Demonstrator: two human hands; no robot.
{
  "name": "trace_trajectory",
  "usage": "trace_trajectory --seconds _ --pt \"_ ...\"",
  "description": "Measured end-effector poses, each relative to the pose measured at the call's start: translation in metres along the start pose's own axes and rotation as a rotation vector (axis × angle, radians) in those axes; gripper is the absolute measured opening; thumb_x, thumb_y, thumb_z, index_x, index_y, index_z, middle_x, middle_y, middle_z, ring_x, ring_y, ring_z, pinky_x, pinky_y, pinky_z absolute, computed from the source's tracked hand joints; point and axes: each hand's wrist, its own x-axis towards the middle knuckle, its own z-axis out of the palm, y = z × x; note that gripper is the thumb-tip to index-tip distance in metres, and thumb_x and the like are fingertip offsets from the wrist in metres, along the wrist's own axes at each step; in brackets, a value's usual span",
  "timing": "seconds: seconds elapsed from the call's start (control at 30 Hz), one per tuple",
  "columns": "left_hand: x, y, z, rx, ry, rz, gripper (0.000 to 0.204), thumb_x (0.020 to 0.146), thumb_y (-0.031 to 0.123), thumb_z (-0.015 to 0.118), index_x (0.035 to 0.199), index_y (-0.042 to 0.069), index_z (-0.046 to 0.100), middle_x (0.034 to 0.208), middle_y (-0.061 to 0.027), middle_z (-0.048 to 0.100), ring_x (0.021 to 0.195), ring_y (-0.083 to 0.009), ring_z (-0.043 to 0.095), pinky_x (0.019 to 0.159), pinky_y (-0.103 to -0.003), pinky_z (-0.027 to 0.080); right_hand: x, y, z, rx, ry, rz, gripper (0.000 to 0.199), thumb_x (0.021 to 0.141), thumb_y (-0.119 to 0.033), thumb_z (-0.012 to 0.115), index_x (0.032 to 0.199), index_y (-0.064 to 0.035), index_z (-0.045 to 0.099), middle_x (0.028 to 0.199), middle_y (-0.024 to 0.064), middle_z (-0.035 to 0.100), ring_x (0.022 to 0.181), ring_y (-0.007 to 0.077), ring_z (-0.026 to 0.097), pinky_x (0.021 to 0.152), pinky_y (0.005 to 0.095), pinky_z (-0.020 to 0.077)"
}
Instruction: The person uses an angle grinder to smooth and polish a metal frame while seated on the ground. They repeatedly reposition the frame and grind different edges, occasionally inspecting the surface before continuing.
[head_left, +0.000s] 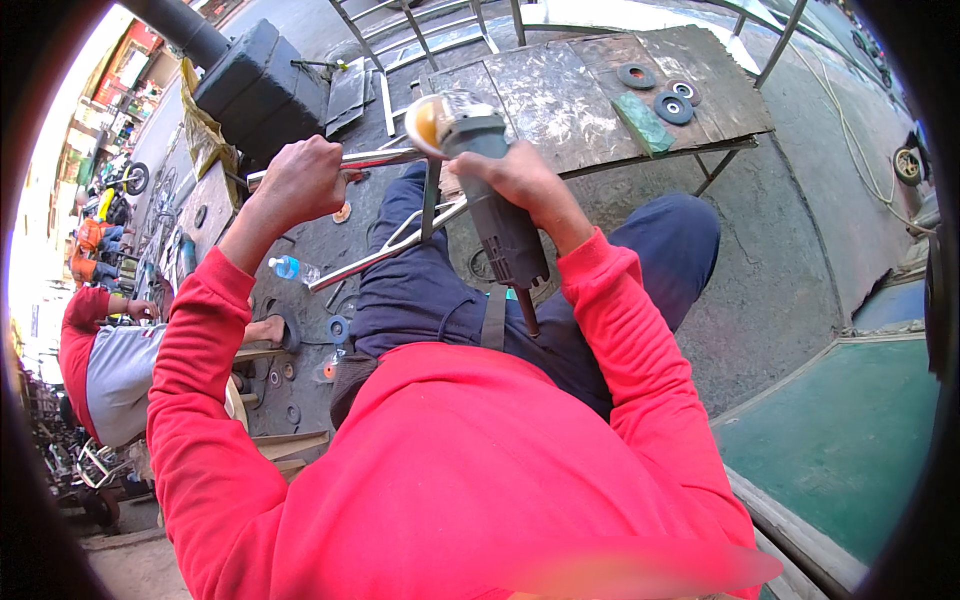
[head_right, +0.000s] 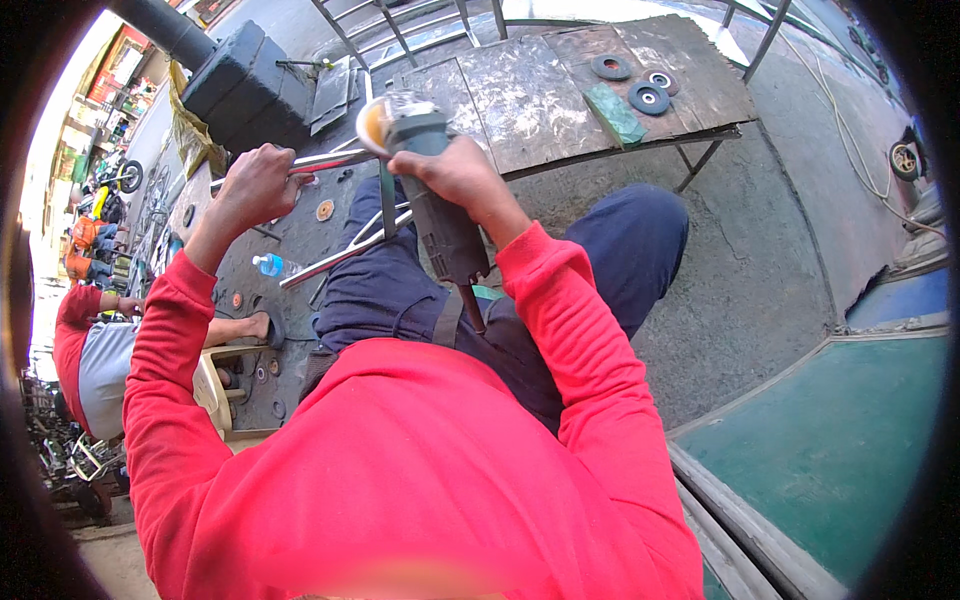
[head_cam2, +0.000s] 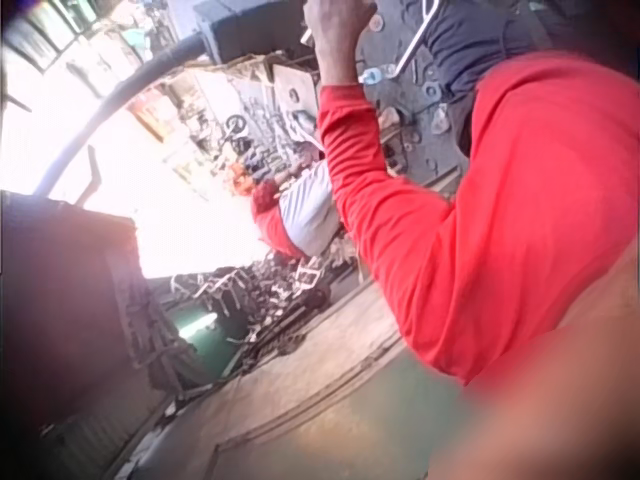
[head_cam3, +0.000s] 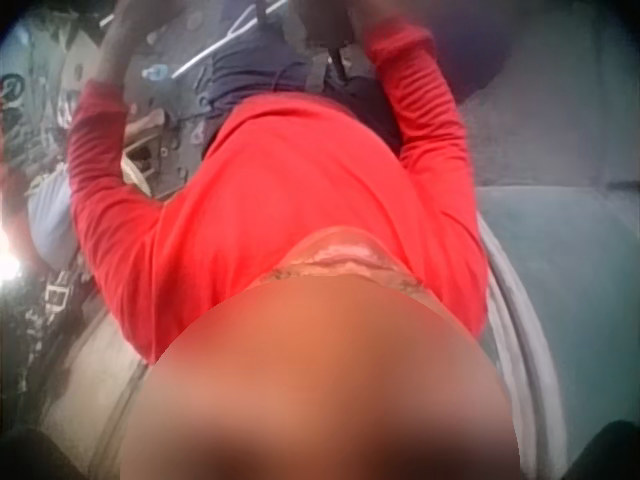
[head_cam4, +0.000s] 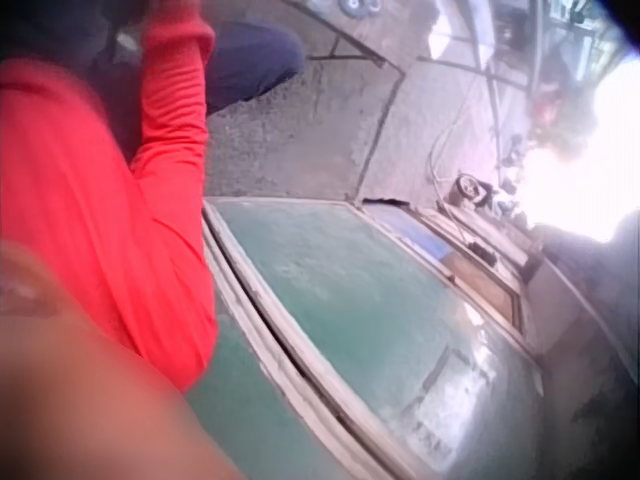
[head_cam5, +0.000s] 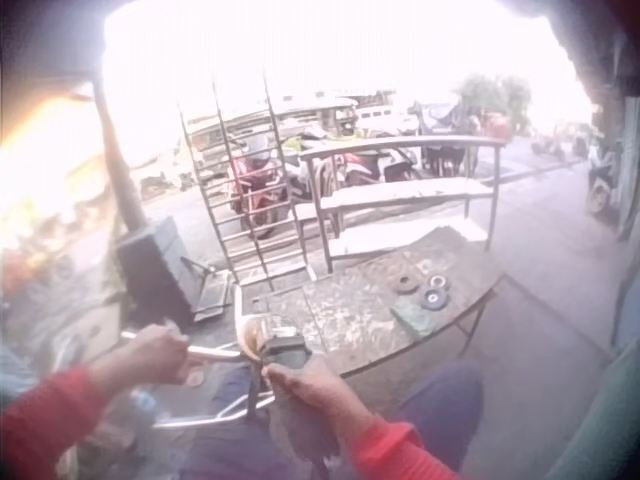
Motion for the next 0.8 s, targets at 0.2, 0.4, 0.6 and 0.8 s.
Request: trace_trajectory --seconds 0.2,0.4,0.6,0.8 --pt "-0.005 -0.002 0.001 0.008 -0.041 -0.008 0.031 0.082 0.026 0.065 0.074 -0.004 0.062 0.072 -0.0256 0.061 0.071 -0.0400 0.064 0.068 -0.047 0.051 0.006 0.000 -0.015 0.027 0.095 0.130 0.046 0.067 -0.033 0.080 0.088 0.0063 0.069 0.074 0.0118 0.067 0.061 0.0164 0.065 0.053 0.0314 0.0510" --pt "0.001 -0.002 -0.003 -0.008 0.006 -0.006 0.024 0.072 0.015 0.059 0.071 -0.008 0.065 0.070 -0.0277 0.062 0.067 -0.0410 0.065 0.067 -0.045 0.054 0.006 0.004 -0.011 0.022 0.031 0.080 0.047 0.069 -0.035 0.079 0.090 0.0061 0.067 0.075 0.0094 0.065 0.059 0.0159 0.062 0.053 0.0301 0.0496" --pt "0.001 -0.014 0.002 -0.025 -0.065 -0.035 0.035 0.083 0.030 0.066 0.074 -0.003 0.064 0.072 -0.0256 0.061 0.073 -0.0405 0.063 0.068 -0.048 0.050 0.017 0.005 0.001 -0.021 0.026 0.047 0.051 0.069 -0.037 0.078 0.093 0.0057 0.066 0.076 0.0099 0.065 0.058 0.0158 0.062 0.052 0.0292 0.0492" --pt "0.006 -0.018 0.001 -0.040 -0.047 -0.029 0.036 0.083 0.031 0.066 0.073 -0.003 0.063 0.070 -0.0257 0.060 0.072 -0.0421 0.062 0.068 -0.049 0.049 0.020 0.008 -0.013 0.056 0.131 0.163 0.048 0.067 -0.033 0.081 0.087 0.0086 0.068 0.076 0.0123 0.067 0.058 0.0169 0.064 0.052 0.0303 0.0501"
